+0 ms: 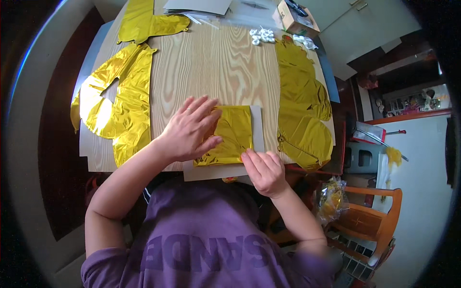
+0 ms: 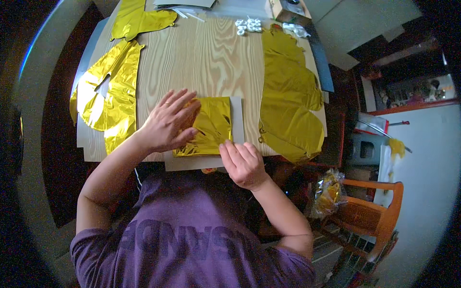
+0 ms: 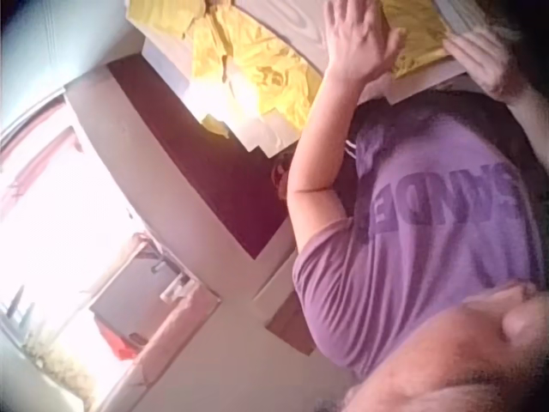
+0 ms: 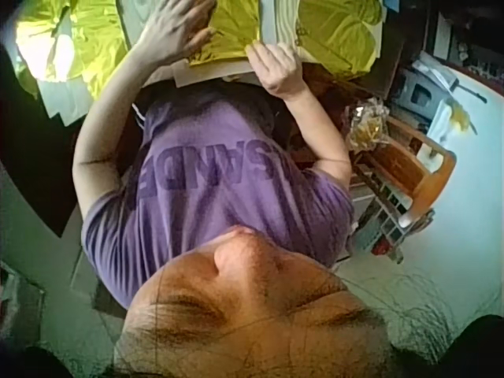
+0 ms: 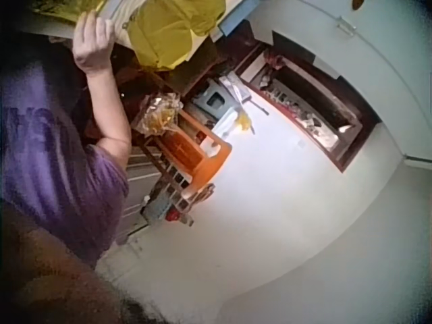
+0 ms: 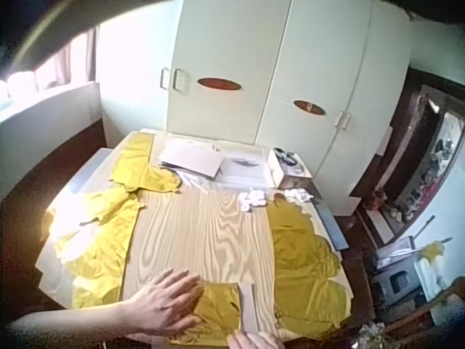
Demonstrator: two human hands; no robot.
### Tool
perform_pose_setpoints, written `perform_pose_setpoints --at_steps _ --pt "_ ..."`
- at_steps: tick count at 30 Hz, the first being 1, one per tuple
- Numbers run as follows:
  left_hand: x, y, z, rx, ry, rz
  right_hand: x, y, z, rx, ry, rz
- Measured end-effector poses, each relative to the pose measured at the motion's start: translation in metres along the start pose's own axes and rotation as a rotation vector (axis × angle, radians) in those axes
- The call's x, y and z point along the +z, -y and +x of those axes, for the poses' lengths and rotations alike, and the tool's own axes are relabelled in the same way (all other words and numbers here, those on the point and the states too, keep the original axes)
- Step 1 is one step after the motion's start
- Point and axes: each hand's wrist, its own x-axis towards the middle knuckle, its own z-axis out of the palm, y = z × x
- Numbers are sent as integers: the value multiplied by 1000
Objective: Folding and placing gold foil decorative items into plastic sleeves with card backings.
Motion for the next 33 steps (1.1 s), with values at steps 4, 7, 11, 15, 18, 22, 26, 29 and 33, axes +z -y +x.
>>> perform_pose_setpoints --at_steps 4,7,11,15,18,22,26,29,33 --pt "14 -5 20 167 23 -85 2 0 -3 6 -31 3" --pt "18 -6 32 177 3 -107 2 0 -6 27 -42 -5" --pt "18 -3 41 17 11 -191 -1 0 -3 111 -42 29" --pt "24 2 35 163 -105 -128 -30 8 10 360 -73 159" --pt "29 -3 32 146 -151 -139 -33 19 -21 744 -75 291" --pt "31 -14 26 149 -135 -143 -36 36 -32 1299 63 507" --pt "30 -26 18 152 -103 -149 -15 50 -41 1536 -126 1118" --pt "21 -29 19 94 -48 -169 -16 57 -31 1545 -172 1346" --pt "0 -25 34 -30 15 -276 -17 53 -32 1525 -146 1416"
